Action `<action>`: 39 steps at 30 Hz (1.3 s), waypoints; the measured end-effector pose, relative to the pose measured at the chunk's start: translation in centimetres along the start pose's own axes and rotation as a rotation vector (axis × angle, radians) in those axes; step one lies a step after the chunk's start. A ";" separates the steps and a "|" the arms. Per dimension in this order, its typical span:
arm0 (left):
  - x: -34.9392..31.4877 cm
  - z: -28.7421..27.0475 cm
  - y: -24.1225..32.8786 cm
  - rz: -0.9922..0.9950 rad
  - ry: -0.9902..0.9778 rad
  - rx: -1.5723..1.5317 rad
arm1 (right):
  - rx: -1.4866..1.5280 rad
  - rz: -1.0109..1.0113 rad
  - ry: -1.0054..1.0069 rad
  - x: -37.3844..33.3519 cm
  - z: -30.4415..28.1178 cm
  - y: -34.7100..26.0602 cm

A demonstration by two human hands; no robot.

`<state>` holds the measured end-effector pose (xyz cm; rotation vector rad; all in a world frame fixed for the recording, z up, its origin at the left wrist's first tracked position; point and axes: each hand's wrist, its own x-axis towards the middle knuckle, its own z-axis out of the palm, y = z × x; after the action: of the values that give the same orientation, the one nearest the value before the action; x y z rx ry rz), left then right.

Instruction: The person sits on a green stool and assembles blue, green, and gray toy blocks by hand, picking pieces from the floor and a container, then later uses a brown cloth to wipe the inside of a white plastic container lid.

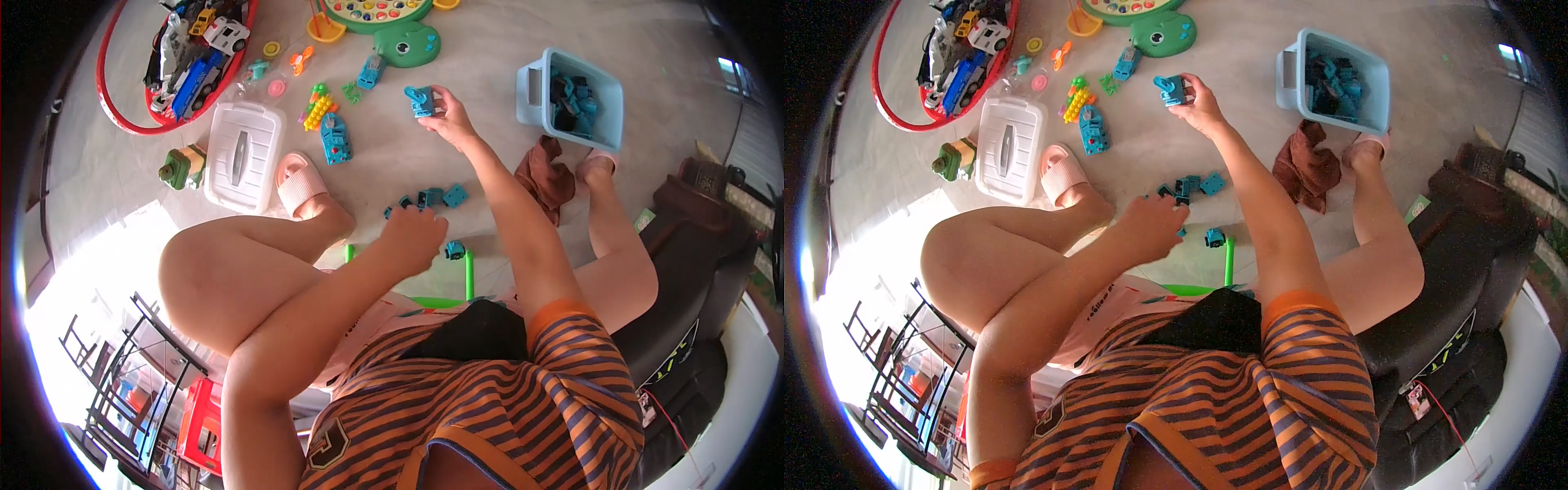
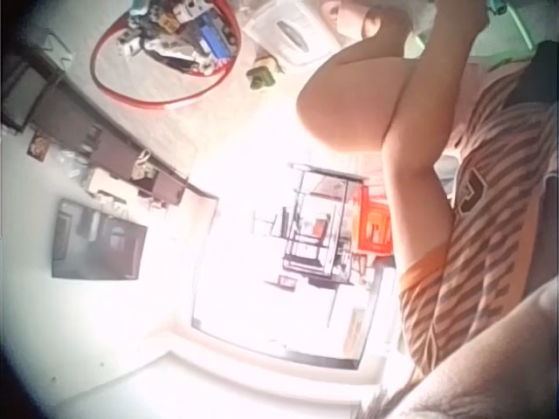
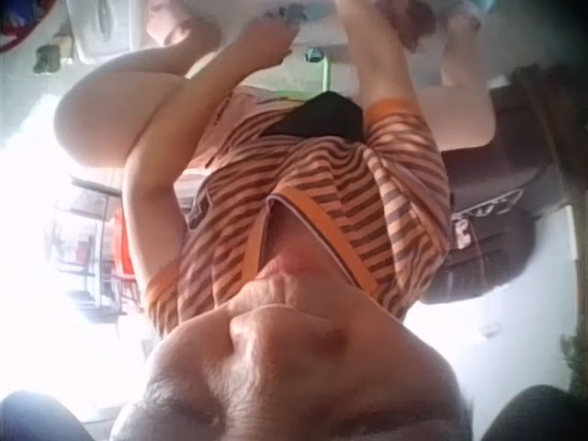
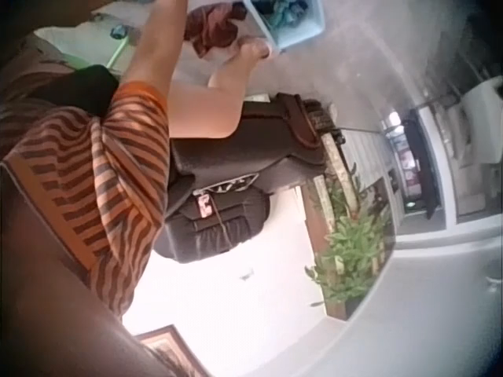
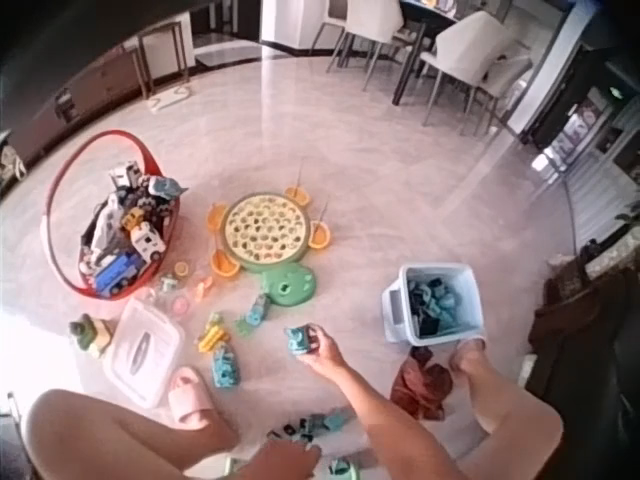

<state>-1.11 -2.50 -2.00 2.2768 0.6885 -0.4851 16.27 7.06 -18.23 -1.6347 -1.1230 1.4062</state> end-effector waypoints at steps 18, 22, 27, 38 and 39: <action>1.8 -5.9 -4.7 -0.035 0.960 -0.589 | 0.191 -0.064 -0.549 -10.2 -6.9 -14.1; 1.7 -6.6 -4.3 -0.072 0.947 -0.537 | 0.219 0.018 -0.463 -10.8 -7.1 -14.1; 2.2 -7.5 -3.5 0.048 1.166 -0.686 | 0.449 0.047 -0.423 -10.8 -7.1 -13.7; 0.7 -9.2 -2.3 0.111 1.007 -1.036 | 0.699 0.036 -0.324 -10.1 -7.4 -12.8; 0.6 -9.4 -2.1 0.084 0.945 -1.251 | 0.717 0.011 -0.360 -10.0 -7.4 -12.8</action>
<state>-0.60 5.75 3.09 1.1757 0.9343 0.9232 21.06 2.97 -1.47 -0.9014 -0.6570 1.8763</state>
